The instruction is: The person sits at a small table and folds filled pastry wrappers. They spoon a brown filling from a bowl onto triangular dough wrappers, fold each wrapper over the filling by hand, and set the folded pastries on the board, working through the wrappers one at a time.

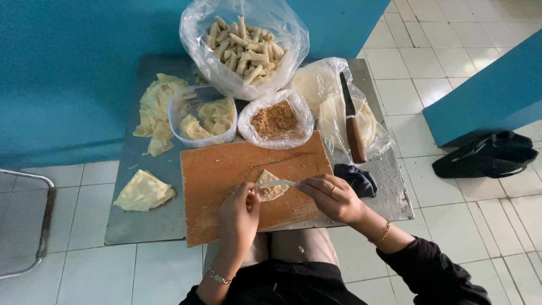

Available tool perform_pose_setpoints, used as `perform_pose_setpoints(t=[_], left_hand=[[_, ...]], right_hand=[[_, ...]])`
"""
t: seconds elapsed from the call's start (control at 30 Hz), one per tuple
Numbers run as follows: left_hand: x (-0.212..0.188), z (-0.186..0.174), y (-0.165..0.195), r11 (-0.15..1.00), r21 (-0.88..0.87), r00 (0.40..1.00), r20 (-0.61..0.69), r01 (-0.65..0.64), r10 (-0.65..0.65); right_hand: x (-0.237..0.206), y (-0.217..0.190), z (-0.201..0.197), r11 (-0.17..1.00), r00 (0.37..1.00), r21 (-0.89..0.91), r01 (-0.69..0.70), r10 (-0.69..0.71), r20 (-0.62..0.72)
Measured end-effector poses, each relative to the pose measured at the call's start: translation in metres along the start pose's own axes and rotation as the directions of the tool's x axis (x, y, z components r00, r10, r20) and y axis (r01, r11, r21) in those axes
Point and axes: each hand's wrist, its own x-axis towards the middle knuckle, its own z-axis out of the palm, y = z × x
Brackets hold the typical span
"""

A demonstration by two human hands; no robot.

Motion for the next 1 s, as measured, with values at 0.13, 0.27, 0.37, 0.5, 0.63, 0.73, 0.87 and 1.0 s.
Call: perform_pose_setpoints(t=[0.13, 0.27, 0.37, 0.5, 0.63, 0.73, 0.87, 1.0], left_hand=[[0.000, 0.002, 0.000, 1.000, 0.005, 0.999, -0.037, -0.025, 0.025], [0.002, 0.004, 0.003, 1.000, -0.010, 0.997, -0.069, -0.029, 0.028], [0.001, 0.005, 0.005, 0.998, -0.039, 0.996, -0.077, -0.042, 0.039], [-0.004, 0.005, 0.006, 0.994, -0.037, 0.991, -0.095, -0.098, 0.094], [-0.006, 0.010, 0.005, 0.995, -0.021, 0.987, -0.130, -0.102, 0.099], [-0.008, 0.011, 0.003, 0.996, -0.057, 0.992, -0.108, -0.075, 0.068], [-0.008, 0.011, 0.003, 0.989, -0.015, 0.982, -0.120, -0.148, 0.145], [-0.008, 0.010, 0.007, 0.979, -0.021, 0.975, -0.101, -0.203, 0.200]], right_hand=[[0.000, 0.001, 0.002, 1.000, 1.000, 0.003, -0.002, 0.002, 0.003], [-0.001, 0.012, 0.003, 0.989, 0.984, -0.016, -0.147, 0.144, -0.102], [0.010, 0.033, 0.003, 0.917, 0.894, -0.129, -0.378, 0.325, -0.308], [0.034, 0.051, 0.002, 0.823, 0.849, -0.249, -0.511, 0.437, -0.299], [0.037, 0.019, 0.012, 0.828, 0.884, -0.311, -0.467, 0.439, -0.160], [0.024, -0.015, 0.020, 0.783, 0.774, -0.195, -0.591, 0.619, 0.135], [0.015, -0.031, 0.033, 0.686, 0.658, -0.176, -0.705, 0.727, 0.198], [0.012, -0.031, 0.041, 0.727, 0.715, -0.127, -0.674, 0.686, 0.133]])
